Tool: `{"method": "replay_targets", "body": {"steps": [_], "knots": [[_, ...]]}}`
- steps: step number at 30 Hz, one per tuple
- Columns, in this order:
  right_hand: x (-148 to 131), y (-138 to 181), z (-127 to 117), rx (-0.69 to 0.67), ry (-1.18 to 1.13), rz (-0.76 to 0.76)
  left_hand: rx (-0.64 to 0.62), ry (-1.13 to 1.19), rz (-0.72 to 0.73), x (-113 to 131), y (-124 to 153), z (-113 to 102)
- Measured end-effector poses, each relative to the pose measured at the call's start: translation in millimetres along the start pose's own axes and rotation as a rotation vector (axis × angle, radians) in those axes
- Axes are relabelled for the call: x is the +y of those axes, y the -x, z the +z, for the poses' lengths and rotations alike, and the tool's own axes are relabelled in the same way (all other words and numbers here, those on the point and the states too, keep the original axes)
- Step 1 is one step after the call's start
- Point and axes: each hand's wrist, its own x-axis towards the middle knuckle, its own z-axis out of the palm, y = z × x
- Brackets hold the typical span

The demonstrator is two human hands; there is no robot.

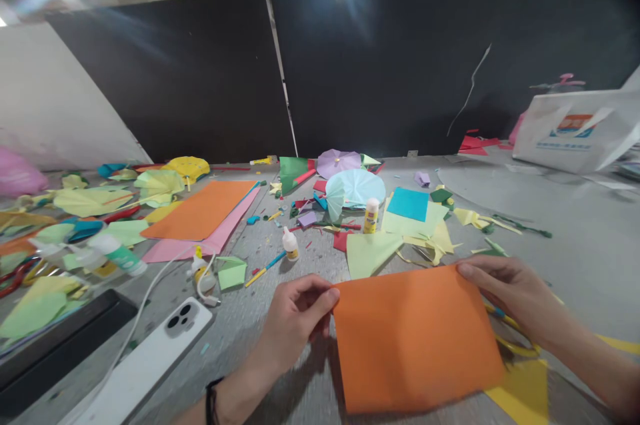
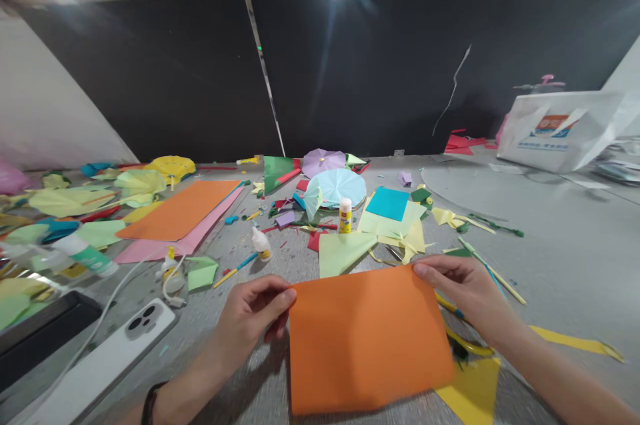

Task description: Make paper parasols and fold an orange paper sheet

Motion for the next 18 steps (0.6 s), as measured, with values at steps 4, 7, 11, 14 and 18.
{"method": "replay_targets", "body": {"steps": [4,7,11,14,18], "knots": [[1.3,0.3,-0.8,0.007,-0.007,0.01,-0.001,0.012,-0.001,-2.1,-0.9,-0.4],[1.8,0.6,-1.0,0.001,-0.015,0.006,-0.006,0.025,-0.005,-3.5,-0.7,-1.0],[1.6,0.6,-1.1,0.005,-0.009,-0.006,-0.007,0.02,-0.005,-4.2,-0.3,-1.2],[1.5,0.3,-1.4,0.008,-0.004,-0.012,-0.001,0.019,-0.005,-4.6,-0.6,-1.0],[2.2,-0.4,-1.7,0.035,0.011,-0.009,0.002,0.016,-0.004,-5.8,-1.3,-1.2]]}}
